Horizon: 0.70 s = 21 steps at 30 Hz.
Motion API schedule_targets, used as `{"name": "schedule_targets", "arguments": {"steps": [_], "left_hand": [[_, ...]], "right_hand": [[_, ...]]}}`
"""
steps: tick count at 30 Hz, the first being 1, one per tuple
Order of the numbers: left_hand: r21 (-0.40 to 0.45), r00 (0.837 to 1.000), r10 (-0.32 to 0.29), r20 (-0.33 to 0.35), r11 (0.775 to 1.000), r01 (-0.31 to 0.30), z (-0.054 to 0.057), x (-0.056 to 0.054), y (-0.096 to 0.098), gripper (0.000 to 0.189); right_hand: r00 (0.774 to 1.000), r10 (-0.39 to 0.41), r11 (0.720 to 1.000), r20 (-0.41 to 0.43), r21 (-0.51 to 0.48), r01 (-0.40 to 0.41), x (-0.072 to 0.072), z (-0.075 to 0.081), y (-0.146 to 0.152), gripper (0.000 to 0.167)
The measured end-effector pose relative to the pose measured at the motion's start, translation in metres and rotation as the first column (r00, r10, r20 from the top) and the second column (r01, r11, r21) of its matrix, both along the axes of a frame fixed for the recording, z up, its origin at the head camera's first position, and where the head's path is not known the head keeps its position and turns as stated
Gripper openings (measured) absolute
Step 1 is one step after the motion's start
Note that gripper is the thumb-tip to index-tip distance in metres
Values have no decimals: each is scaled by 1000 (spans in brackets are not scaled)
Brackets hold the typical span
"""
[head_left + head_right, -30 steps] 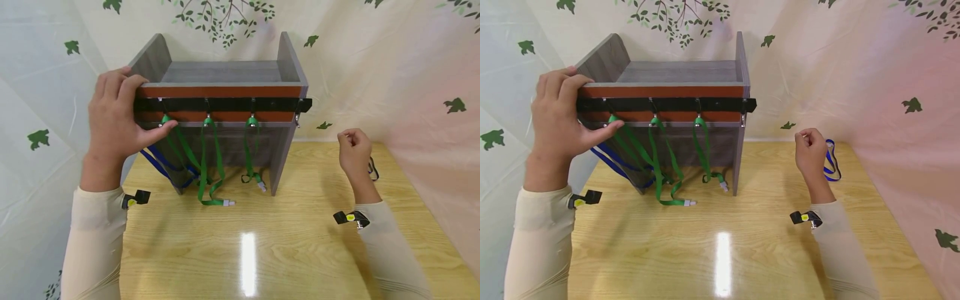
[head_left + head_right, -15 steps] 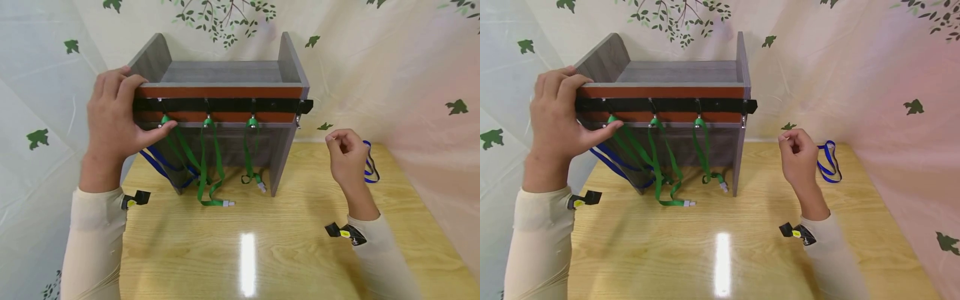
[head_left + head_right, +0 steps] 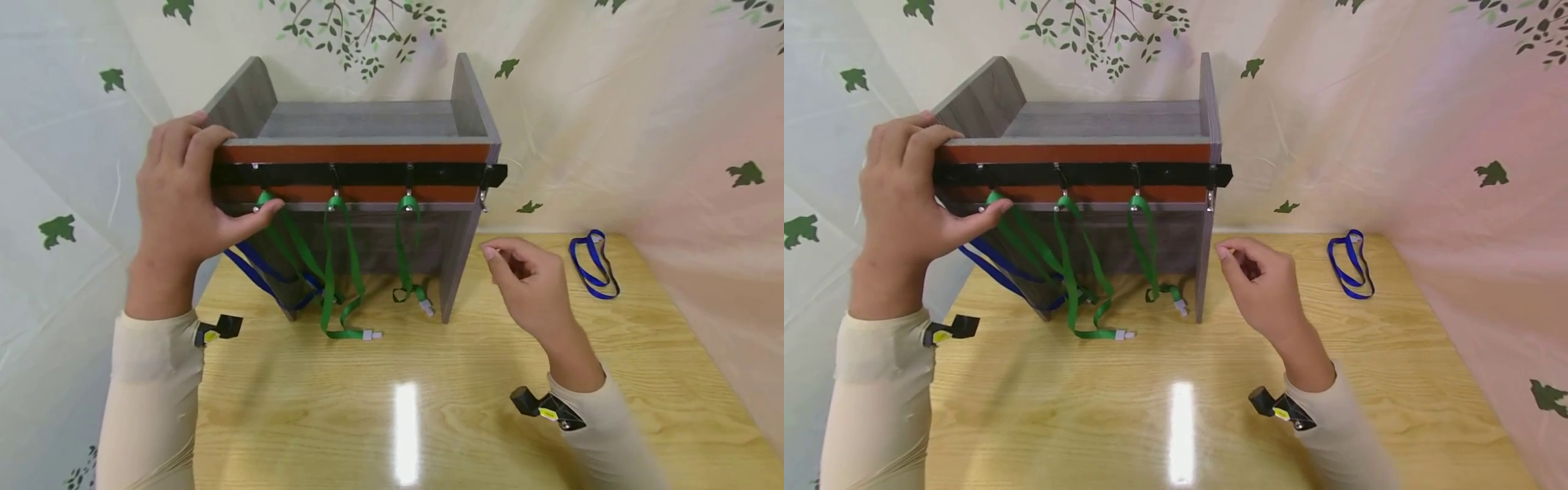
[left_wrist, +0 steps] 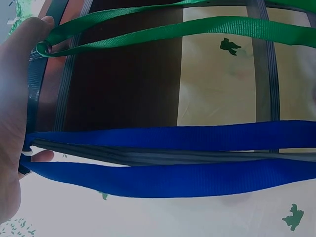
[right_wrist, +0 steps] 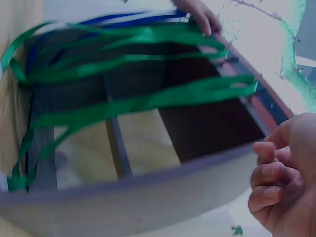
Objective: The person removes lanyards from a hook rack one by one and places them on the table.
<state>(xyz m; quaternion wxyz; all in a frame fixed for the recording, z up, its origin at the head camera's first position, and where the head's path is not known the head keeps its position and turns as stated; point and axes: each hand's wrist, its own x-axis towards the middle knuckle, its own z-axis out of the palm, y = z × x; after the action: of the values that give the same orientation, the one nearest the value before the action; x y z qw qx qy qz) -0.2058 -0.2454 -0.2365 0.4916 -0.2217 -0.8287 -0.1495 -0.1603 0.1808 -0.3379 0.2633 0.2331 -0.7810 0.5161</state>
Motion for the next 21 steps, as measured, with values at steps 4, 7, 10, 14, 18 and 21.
{"name": "schedule_targets", "arguments": {"steps": [4, 7, 10, 14, 18, 21], "left_hand": [[-4, 1000, 8, 4, 1000, -8, 0, 1, -1, 104], [-5, 1000, 9, 5, 1000, -8, 0, 1, -1, 102], [0, 1000, 5, 2, 1000, -5, -1, 2, -2, 101], [11, 1000, -3, -8, 1000, 3, 0, 1, -1, 101], [10, 1000, 0, -18, 1000, 0, 0, 1, -1, 101], [7, 1000, 4, -21, 1000, -4, 0, 1, -2, 101]], "right_hand": [[994, 58, 996, 95, 63, -64, 5, 1, -14, 21], [981, 81, 990, 178, 102, -101, 6, 0, -23, 25], [962, 93, 982, 258, 137, -132, 6, -1, -32, 30], [944, 101, 976, 314, 155, -155, 4, -3, -41, 34], [938, 92, 977, 334, 153, -150, 0, -6, -49, 36], [923, 82, 977, 375, 153, -148, -2, -9, -54, 39]]}}
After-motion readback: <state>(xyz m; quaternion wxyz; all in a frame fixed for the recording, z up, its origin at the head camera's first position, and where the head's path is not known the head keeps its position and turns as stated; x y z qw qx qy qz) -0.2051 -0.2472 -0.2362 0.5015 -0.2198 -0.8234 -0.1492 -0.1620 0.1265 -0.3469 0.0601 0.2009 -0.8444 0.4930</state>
